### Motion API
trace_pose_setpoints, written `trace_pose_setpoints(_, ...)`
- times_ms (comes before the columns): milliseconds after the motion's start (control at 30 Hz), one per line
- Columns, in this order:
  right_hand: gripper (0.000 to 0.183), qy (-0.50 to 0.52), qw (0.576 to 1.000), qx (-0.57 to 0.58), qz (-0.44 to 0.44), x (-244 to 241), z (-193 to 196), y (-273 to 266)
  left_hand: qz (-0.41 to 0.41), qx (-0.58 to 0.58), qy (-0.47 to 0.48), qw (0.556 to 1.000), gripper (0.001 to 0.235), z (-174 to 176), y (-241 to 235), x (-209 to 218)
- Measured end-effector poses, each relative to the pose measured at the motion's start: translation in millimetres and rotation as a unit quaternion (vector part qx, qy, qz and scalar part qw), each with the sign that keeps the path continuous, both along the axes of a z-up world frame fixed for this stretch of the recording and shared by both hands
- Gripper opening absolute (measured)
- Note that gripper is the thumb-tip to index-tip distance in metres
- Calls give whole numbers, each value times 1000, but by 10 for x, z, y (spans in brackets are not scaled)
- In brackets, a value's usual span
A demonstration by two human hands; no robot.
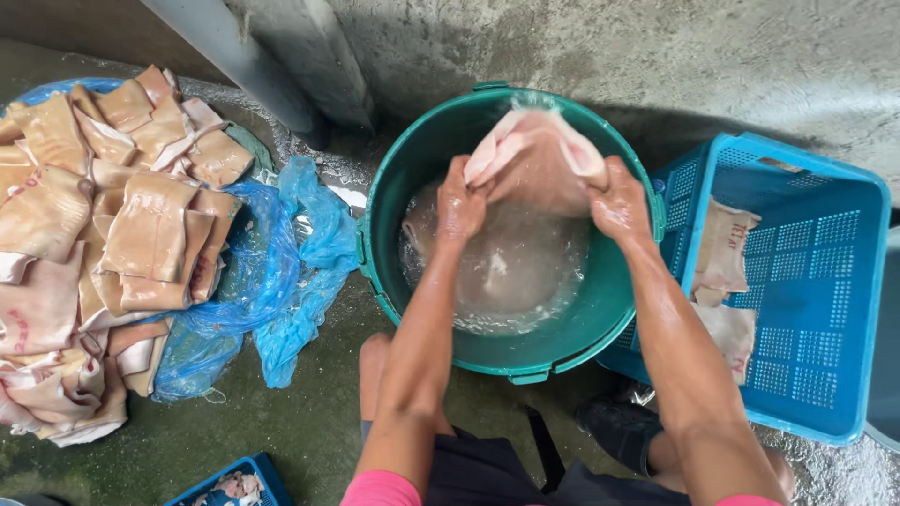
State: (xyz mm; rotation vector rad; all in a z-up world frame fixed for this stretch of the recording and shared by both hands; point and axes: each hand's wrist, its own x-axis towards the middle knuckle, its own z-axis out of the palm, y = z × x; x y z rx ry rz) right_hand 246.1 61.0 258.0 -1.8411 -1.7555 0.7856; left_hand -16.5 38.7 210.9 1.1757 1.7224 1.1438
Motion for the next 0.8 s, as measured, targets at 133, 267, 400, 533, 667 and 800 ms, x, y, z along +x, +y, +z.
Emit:
trace_pose_setpoints(133, 28, 103, 982, 151, -48, 257, 387, -282, -50, 120, -175, 976, 40, 401, -59, -124)
trace_pose_setpoints(267, 25, 194, 961, 198, -21, 405, 278, -377, -98, 90, -263, 955, 38, 522, -134, -298)
trace_pose_setpoints(400, 28, 146, 968, 199, -42, 385, 78, -495, -106, 44, -169, 979, 38, 522, -271, -240)
trace_pose_setpoints(533, 29, 202, 962, 176, -46, 298, -20, -529, -82, 55, -135, 986, 36, 434, -406, -162)
trace_pose_setpoints(667, 30, 185, 965, 183, -23, 269, -49, -489, -65, 79, -89, 991, 36, 422, -400, -201)
trace_pose_setpoints(800, 28, 246, 951, 189, -10, 255, -62, -460, -68, 102, -43, 991, 37, 437, -435, -238)
